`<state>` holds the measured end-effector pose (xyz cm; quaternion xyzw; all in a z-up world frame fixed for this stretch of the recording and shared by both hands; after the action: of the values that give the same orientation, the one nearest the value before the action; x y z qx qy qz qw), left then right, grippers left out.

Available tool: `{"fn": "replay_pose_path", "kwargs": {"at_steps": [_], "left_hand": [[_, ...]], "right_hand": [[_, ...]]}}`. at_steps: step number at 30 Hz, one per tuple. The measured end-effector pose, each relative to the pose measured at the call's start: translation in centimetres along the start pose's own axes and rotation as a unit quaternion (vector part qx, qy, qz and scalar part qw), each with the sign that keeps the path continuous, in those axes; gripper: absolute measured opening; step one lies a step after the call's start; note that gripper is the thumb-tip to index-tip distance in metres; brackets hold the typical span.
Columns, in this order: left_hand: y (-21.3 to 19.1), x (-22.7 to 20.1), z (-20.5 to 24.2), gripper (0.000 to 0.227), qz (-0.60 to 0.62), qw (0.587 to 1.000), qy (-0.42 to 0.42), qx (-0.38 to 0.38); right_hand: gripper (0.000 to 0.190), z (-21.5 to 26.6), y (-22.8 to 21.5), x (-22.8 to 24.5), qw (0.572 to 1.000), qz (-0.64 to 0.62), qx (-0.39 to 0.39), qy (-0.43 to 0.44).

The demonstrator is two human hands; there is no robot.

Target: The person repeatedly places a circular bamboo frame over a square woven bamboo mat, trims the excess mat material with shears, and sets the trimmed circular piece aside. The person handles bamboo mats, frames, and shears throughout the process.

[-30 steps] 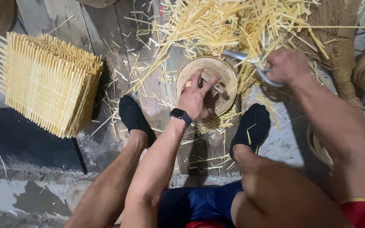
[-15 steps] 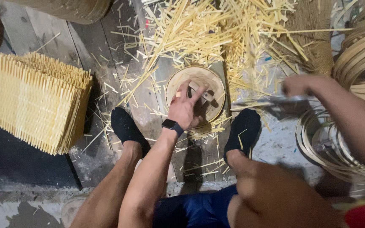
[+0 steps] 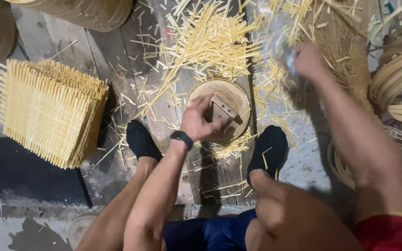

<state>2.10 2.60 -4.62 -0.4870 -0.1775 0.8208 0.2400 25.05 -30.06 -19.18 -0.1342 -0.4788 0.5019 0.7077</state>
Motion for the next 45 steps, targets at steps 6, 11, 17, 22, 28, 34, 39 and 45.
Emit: {"fn": "replay_pose_path", "kwargs": {"at_steps": [6,11,17,22,28,34,39,45], "left_hand": [[1.1,0.9,1.6,0.085,-0.015,0.993,0.101,-0.065],[0.0,1.7,1.0,0.08,0.042,0.991,0.11,-0.061],[-2.2,1.6,-3.7,0.062,0.11,0.985,-0.036,-0.126],[-1.6,5.0,-9.2,0.043,0.003,0.998,-0.027,-0.06],[0.8,6.9,-14.0,0.035,0.034,0.996,0.031,0.08],[3.0,4.5,-15.1,0.025,-0.011,0.997,-0.019,0.076],[2.8,3.4,-13.4,0.018,0.014,1.0,0.018,-0.002],[0.9,8.3,-5.5,0.036,-0.041,0.974,-0.133,-0.178]], "right_hand": [[0.053,3.1,4.9,8.2,0.95,0.161,0.263,-0.06],[0.038,-1.0,1.1,7.7,0.969,-0.168,-0.044,0.176],[0.054,4.8,0.6,3.0,0.973,0.084,-0.061,0.206],[0.071,10.9,2.3,1.9,0.909,0.299,-0.29,-0.023],[0.036,11.9,8.8,6.4,0.982,-0.186,0.031,-0.003],[0.018,11.7,10.9,5.3,0.953,-0.274,0.048,0.12],[0.018,11.5,10.8,5.3,0.968,-0.238,0.02,0.08],[0.029,15.1,10.9,4.1,0.967,-0.241,0.054,0.065]]}}
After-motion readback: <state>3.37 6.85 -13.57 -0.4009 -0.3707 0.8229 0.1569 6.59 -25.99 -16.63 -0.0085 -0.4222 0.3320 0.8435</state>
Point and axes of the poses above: each hand's wrist, its own z-axis away from the middle knuckle, its own y-axis out of the palm, x = y × z, the point moved 2 cm from there along -z, towards the middle knuckle, and after that the axes turned 9 degrees about z, right-handed, at the moved point
